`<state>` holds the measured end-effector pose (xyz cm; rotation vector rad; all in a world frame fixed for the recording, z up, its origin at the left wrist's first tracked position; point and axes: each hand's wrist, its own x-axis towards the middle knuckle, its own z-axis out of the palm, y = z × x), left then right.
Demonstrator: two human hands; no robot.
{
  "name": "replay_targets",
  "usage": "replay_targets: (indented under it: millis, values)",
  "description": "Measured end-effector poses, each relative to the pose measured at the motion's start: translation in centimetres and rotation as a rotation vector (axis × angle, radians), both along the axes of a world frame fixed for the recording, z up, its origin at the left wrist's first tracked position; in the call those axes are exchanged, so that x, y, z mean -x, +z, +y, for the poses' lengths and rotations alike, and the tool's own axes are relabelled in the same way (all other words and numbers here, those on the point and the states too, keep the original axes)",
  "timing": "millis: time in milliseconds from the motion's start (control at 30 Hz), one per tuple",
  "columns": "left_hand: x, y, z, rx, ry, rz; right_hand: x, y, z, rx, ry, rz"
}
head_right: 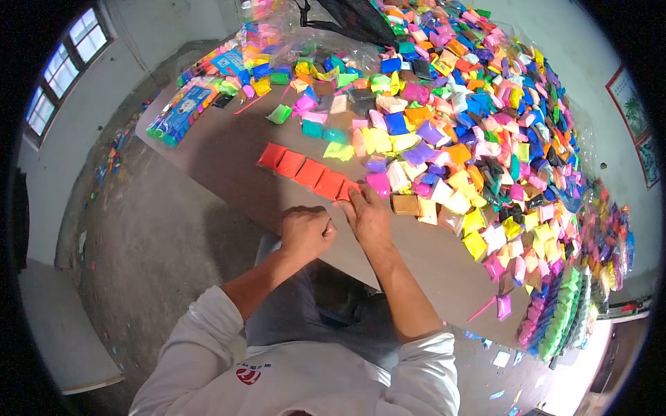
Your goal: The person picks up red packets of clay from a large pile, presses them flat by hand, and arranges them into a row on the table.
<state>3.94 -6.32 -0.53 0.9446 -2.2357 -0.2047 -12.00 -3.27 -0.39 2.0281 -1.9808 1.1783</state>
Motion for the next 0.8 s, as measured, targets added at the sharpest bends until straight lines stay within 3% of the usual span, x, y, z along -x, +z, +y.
replay_targets:
  millis: [600,800]
  values:
    - [0.3,-0.1,-0.3,0.07,0.007,-0.099,-0.3,0.6,0.4,0.051,-0.002,0.018]
    - [0.4,-0.3,-0.2,0.061,-0.033,-0.062,1.0,1.2,0.2,0.182,-0.011,-0.115]
